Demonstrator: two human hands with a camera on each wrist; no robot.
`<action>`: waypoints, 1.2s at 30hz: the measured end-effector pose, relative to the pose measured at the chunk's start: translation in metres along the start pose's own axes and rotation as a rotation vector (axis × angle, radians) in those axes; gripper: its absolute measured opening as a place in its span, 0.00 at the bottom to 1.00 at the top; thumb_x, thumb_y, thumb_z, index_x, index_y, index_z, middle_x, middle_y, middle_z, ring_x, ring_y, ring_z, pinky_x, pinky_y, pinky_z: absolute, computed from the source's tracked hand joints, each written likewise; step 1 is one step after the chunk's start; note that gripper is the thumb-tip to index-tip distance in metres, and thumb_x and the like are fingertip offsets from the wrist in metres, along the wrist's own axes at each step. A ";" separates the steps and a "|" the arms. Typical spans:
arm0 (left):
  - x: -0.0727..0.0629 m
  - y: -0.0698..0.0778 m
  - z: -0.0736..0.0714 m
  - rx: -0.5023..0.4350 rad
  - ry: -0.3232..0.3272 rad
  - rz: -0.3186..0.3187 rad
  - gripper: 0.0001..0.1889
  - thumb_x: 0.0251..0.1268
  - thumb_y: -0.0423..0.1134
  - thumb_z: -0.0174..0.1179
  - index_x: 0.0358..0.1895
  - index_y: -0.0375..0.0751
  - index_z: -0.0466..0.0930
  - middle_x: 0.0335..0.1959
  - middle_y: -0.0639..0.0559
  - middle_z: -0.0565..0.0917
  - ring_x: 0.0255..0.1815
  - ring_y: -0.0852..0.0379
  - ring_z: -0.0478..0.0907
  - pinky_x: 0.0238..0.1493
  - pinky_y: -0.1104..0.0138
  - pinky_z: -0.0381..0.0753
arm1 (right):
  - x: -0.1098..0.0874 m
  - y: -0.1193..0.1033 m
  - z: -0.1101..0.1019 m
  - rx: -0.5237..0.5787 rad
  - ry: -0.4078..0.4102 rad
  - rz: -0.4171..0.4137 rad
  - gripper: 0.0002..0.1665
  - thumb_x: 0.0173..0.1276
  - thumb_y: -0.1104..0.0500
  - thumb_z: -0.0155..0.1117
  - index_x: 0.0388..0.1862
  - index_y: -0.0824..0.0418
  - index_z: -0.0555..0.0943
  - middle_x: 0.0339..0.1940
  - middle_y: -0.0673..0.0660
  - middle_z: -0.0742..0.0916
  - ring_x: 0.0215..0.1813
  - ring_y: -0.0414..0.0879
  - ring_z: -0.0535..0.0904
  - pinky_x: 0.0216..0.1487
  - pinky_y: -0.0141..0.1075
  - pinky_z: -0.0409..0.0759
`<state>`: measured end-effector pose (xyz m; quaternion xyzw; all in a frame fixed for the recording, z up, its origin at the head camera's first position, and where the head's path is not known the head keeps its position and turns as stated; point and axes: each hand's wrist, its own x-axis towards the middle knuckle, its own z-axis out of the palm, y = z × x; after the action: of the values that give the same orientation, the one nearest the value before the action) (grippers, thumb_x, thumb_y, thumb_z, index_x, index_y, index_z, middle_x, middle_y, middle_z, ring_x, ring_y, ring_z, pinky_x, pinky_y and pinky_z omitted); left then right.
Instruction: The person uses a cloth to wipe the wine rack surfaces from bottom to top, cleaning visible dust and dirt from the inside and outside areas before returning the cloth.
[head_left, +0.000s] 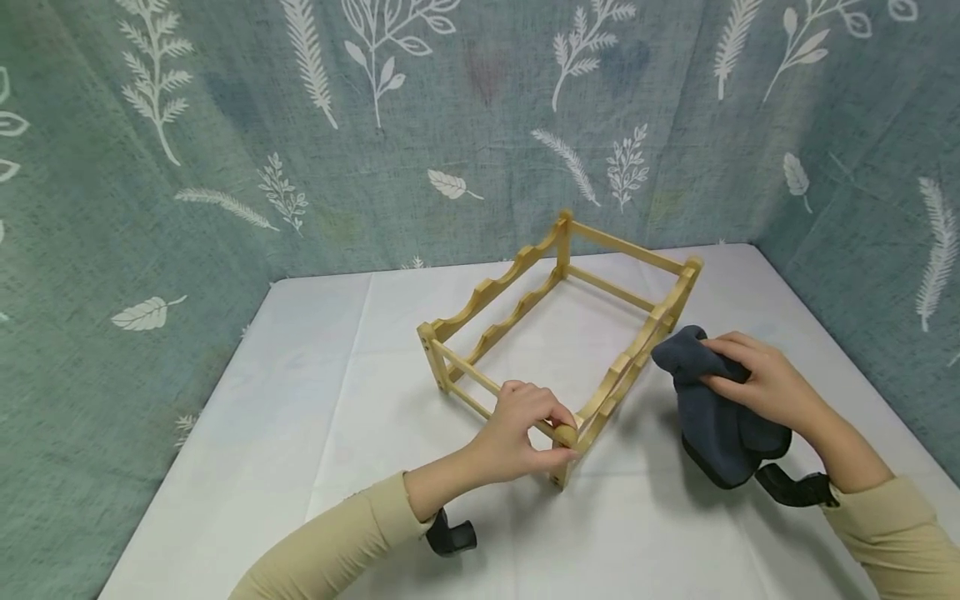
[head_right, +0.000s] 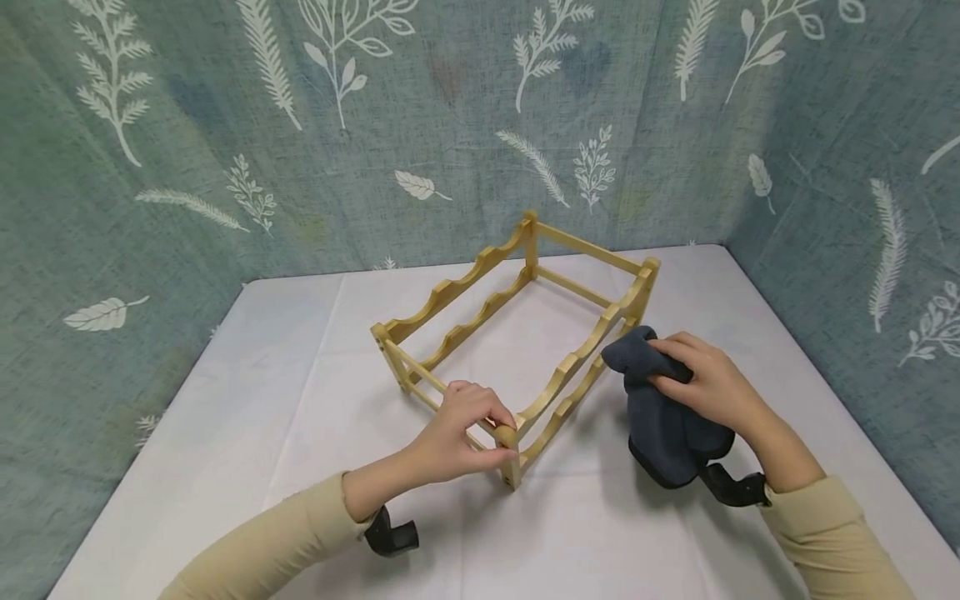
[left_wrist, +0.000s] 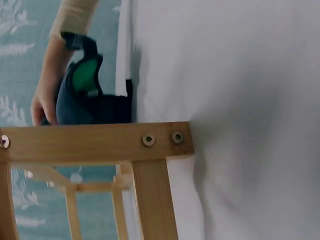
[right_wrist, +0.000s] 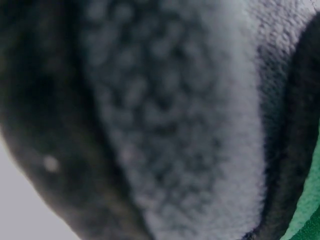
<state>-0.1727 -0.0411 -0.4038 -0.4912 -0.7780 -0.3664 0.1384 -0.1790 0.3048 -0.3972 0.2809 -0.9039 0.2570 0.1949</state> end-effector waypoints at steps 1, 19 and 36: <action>0.000 -0.003 -0.002 -0.018 -0.012 -0.005 0.13 0.43 0.41 0.70 0.33 0.51 0.76 0.27 0.63 0.78 0.32 0.68 0.70 0.46 0.65 0.59 | 0.000 0.000 0.000 0.004 -0.004 -0.004 0.25 0.48 0.71 0.69 0.49 0.67 0.77 0.41 0.55 0.80 0.41 0.28 0.71 0.35 0.24 0.71; 0.021 -0.058 -0.038 -0.346 -0.096 0.007 0.13 0.54 0.26 0.58 0.15 0.41 0.72 0.14 0.52 0.72 0.22 0.61 0.64 0.43 0.62 0.56 | 0.002 -0.015 0.002 0.033 -0.007 -0.106 0.29 0.41 0.73 0.71 0.47 0.65 0.78 0.42 0.54 0.80 0.43 0.32 0.72 0.40 0.19 0.69; 0.030 -0.111 -0.066 -0.426 -0.160 -0.047 0.21 0.58 0.22 0.51 0.08 0.39 0.61 0.09 0.49 0.59 0.17 0.57 0.57 0.45 0.66 0.57 | 0.006 -0.024 0.002 0.094 -0.033 -0.208 0.34 0.40 0.75 0.71 0.50 0.62 0.78 0.45 0.52 0.79 0.47 0.33 0.73 0.45 0.19 0.68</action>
<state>-0.2927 -0.0948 -0.3889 -0.5184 -0.7029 -0.4855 -0.0393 -0.1696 0.2842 -0.3879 0.3864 -0.8598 0.2729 0.1920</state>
